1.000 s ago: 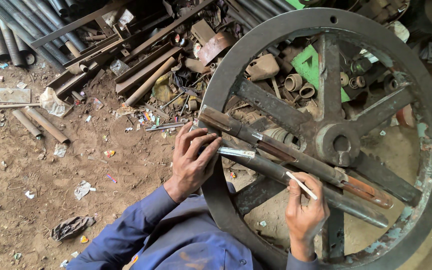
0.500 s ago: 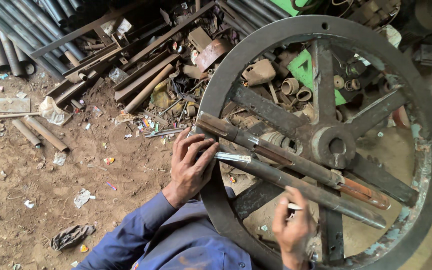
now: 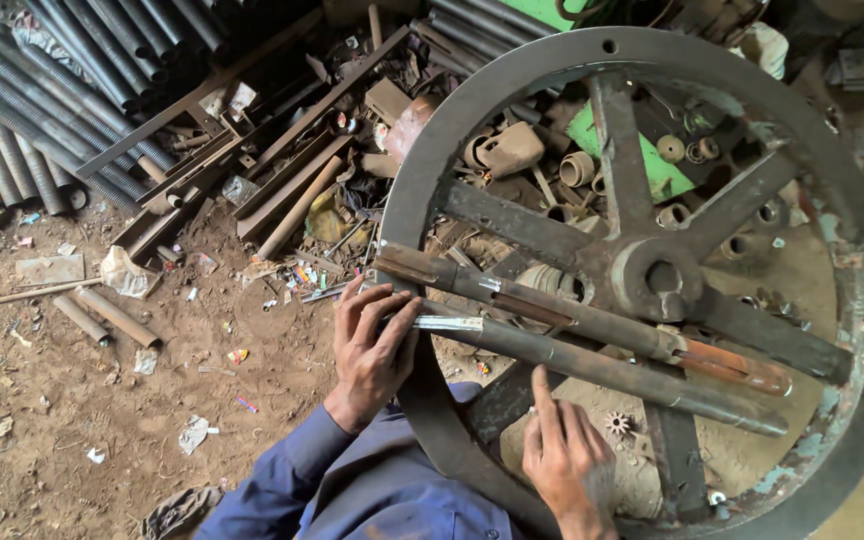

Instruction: The person uses a white marker to draw lines on two metal pipes resting on a large metal wheel. The person repeatedly measures and marks the same sections of the pipes while rotating the wheel to access different areas.

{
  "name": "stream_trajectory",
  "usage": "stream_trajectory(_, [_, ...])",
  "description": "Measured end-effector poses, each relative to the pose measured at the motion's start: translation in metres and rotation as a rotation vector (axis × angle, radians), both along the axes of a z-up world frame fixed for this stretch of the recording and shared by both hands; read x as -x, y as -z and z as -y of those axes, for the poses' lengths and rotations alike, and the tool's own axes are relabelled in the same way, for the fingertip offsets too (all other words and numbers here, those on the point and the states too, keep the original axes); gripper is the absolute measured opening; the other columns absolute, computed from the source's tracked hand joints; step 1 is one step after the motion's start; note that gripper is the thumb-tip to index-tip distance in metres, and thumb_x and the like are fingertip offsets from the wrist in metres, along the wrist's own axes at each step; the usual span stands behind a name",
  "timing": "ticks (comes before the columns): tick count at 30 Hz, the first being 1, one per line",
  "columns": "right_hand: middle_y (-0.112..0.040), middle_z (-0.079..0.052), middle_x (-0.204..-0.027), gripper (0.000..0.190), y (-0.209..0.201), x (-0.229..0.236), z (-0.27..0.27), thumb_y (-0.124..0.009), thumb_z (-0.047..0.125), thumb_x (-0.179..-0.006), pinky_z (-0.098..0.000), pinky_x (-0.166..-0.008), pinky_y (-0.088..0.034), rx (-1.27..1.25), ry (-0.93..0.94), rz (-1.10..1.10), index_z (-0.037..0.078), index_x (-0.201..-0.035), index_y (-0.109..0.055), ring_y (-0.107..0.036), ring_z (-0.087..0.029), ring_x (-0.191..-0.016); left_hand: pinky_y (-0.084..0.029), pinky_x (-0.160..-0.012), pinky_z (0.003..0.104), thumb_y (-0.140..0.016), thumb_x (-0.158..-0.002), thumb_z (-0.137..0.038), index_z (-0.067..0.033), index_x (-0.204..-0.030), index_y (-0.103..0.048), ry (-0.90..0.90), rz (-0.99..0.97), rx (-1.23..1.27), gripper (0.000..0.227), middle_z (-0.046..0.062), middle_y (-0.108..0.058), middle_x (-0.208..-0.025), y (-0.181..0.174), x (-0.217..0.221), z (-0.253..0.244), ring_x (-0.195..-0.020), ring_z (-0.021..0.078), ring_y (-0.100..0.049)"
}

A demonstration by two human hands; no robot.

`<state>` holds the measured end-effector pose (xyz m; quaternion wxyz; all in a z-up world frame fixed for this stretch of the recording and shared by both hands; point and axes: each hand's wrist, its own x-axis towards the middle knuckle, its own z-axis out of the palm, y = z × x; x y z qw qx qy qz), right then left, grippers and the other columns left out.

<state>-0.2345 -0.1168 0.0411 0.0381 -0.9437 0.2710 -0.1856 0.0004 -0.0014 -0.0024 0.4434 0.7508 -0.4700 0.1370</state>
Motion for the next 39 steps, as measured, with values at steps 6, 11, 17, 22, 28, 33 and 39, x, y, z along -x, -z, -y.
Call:
stream_trajectory(6, [-0.07,-0.01,-0.1,0.023,-0.007,0.004,0.003,-0.07,0.004,-0.092,-0.0327,-0.076,-0.056,-0.222,0.095,0.354,0.005,-0.115,-0.066,-0.07,-0.021,-0.087,-0.041,-0.117,0.061,-0.078,-0.081,-0.002,-0.0091,-0.12,-0.072,0.0,0.016,0.0,0.04,0.008,-0.067,-0.12,-0.001,0.0,0.001,-0.12,0.0313,-0.059])
stream_trajectory(11, [-0.071,-0.009,-0.104,0.011,-0.029,-0.004,0.015,-0.064,0.004,-0.101,-0.0307,-0.081,-0.057,-0.487,0.181,0.584,0.003,-0.112,-0.065,-0.072,-0.018,-0.089,-0.042,-0.118,0.059,-0.078,-0.082,0.0,-0.0091,-0.12,-0.072,-0.013,0.009,0.0,0.04,0.008,-0.067,-0.119,-0.004,0.001,0.002,-0.121,0.0316,-0.06])
stream_trajectory(17, [-0.074,-0.006,-0.093,0.013,-0.026,-0.023,0.037,-0.074,0.011,-0.095,-0.0294,-0.073,-0.056,-0.508,0.262,0.451,0.005,-0.106,-0.068,-0.072,-0.016,-0.078,-0.042,-0.116,0.06,-0.078,-0.08,-0.001,-0.0096,-0.12,-0.072,0.0,0.006,-0.011,0.041,0.009,-0.067,-0.119,-0.007,0.0,0.0,-0.12,0.0323,-0.06])
stream_trajectory(22, [-0.075,-0.005,-0.097,0.015,-0.017,-0.023,0.041,-0.075,0.016,-0.097,-0.03,-0.079,-0.056,-0.432,0.226,0.423,0.008,-0.107,-0.067,-0.073,-0.017,-0.085,-0.042,-0.117,0.06,-0.078,-0.079,-0.001,-0.0096,-0.119,-0.072,0.003,0.009,-0.005,0.041,0.009,-0.067,-0.12,-0.003,0.0,0.001,-0.12,0.0325,-0.06])
stream_trajectory(28, [-0.075,-0.006,-0.098,0.015,-0.015,-0.022,0.042,-0.076,0.017,-0.096,-0.0312,-0.079,-0.056,-0.403,0.219,0.373,0.01,-0.106,-0.068,-0.073,-0.02,-0.086,-0.041,-0.117,0.061,-0.079,-0.079,-0.001,-0.0099,-0.119,-0.072,0.005,0.01,-0.006,0.042,0.009,-0.066,-0.12,-0.001,0.0,0.001,-0.12,0.0328,-0.06])
stream_trajectory(33, [-0.075,-0.005,-0.099,0.015,-0.019,-0.024,0.04,-0.076,0.017,-0.096,-0.0312,-0.08,-0.056,-0.411,0.238,0.354,0.01,-0.107,-0.068,-0.074,-0.02,-0.088,-0.041,-0.117,0.06,-0.079,-0.079,-0.002,-0.0096,-0.12,-0.072,0.003,0.005,0.002,0.042,0.009,-0.067,-0.12,0.0,0.0,0.0,-0.12,0.0327,-0.06])
stream_trajectory(39, [-0.073,-0.008,-0.106,0.016,-0.02,-0.025,0.034,-0.074,0.01,-0.098,-0.0334,-0.087,-0.057,-0.274,0.111,0.352,0.007,-0.11,-0.065,-0.073,-0.025,-0.096,-0.041,-0.117,0.059,-0.079,-0.082,-0.004,-0.0091,-0.12,-0.073,-0.008,-0.003,0.009,0.039,0.007,-0.067,-0.119,0.0,0.001,0.001,-0.12,0.0303,-0.059])
